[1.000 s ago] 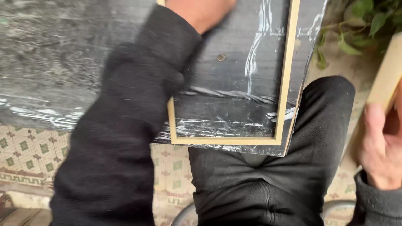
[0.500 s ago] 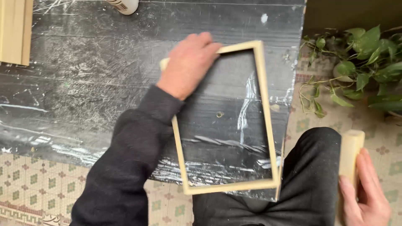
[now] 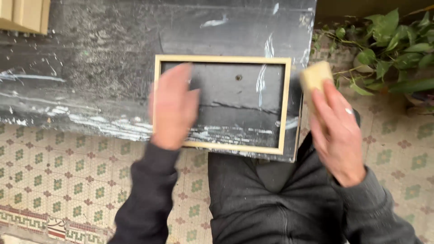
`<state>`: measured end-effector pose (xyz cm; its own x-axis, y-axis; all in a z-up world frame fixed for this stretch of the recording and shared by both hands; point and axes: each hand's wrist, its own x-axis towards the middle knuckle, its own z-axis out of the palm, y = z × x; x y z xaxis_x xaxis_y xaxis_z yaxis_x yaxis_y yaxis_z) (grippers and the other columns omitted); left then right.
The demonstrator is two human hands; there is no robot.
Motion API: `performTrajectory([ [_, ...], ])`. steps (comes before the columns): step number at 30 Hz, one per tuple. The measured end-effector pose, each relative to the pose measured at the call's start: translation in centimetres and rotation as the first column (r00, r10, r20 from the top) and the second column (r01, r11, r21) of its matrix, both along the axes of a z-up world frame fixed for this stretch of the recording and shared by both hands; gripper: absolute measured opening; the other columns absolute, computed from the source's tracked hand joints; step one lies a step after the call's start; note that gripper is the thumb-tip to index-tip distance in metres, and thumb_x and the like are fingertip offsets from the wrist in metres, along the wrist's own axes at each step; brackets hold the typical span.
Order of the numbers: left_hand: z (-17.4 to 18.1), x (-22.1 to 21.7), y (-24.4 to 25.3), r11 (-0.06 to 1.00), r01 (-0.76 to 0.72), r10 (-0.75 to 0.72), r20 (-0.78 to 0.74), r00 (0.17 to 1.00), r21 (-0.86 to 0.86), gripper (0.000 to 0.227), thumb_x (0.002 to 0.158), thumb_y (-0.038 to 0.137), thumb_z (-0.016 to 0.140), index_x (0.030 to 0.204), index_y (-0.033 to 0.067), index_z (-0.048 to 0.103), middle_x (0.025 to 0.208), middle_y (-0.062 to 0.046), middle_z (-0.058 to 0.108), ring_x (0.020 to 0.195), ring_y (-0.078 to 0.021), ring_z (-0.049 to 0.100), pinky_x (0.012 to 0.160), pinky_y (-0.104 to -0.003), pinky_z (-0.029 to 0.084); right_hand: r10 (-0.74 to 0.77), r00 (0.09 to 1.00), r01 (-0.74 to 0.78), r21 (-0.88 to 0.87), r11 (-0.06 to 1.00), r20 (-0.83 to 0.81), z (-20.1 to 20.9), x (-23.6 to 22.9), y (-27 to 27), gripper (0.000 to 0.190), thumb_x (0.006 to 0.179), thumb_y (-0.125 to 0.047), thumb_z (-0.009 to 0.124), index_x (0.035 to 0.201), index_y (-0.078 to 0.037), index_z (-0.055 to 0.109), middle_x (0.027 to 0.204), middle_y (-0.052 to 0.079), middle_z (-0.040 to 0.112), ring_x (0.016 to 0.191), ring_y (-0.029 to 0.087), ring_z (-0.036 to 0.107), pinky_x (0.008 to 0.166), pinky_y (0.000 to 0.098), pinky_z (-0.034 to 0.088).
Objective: Sanding the surfaces and edges of a wooden frame using a manual sanding block.
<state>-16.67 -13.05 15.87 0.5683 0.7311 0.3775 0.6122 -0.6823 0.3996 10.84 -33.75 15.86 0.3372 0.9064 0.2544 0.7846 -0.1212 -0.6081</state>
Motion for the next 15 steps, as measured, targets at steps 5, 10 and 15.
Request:
performTrajectory([
  [5, -5.3, 9.9, 1.1, 0.915, 0.377, -0.369, -0.080, 0.926, 0.142, 0.049, 0.095, 0.015, 0.067, 0.141, 0.0037, 0.054, 0.147, -0.012, 0.054, 0.137, -0.0307, 0.051, 0.117, -0.050, 0.036, 0.109, 0.987, -0.100, -0.080, 0.992, 0.116, 0.0, -2.3, 2.7, 0.048, 0.101, -0.002, 0.067, 0.147, -0.001, 0.057, 0.157, 0.022, 0.051, 0.139, 0.042, 0.053, 0.112, 0.0456, 0.048],
  [10, -11.2, 13.3, 2.5, 0.886, 0.460, -0.459, -0.036, 0.888, 0.064, 0.039, 0.097, 0.015, 0.066, 0.137, 0.0135, 0.064, 0.126, -0.001, 0.063, 0.117, -0.0228, 0.058, 0.100, -0.043, 0.045, 0.128, 0.978, -0.106, -0.136, 0.985, 0.167, 0.8, -4.9, 0.1, 0.050, 0.099, -0.001, 0.067, 0.148, 0.000, 0.055, 0.157, 0.022, 0.050, 0.136, 0.044, 0.050, 0.109, 0.0478, 0.048],
  [15, -11.5, 13.3, 3.1, 0.919, 0.386, -0.393, 0.139, 0.909, 0.077, 0.035, 0.092, 0.012, 0.067, 0.126, 0.0189, 0.072, 0.105, 0.002, 0.062, 0.103, -0.0204, 0.058, 0.089, -0.040, 0.044, 0.110, 0.981, -0.081, -0.183, 0.980, 0.158, 0.6, -7.1, -1.3, 0.059, 0.090, 0.001, 0.066, 0.147, 0.000, 0.053, 0.155, 0.024, 0.046, 0.134, 0.048, 0.046, 0.112, 0.0523, 0.044],
])
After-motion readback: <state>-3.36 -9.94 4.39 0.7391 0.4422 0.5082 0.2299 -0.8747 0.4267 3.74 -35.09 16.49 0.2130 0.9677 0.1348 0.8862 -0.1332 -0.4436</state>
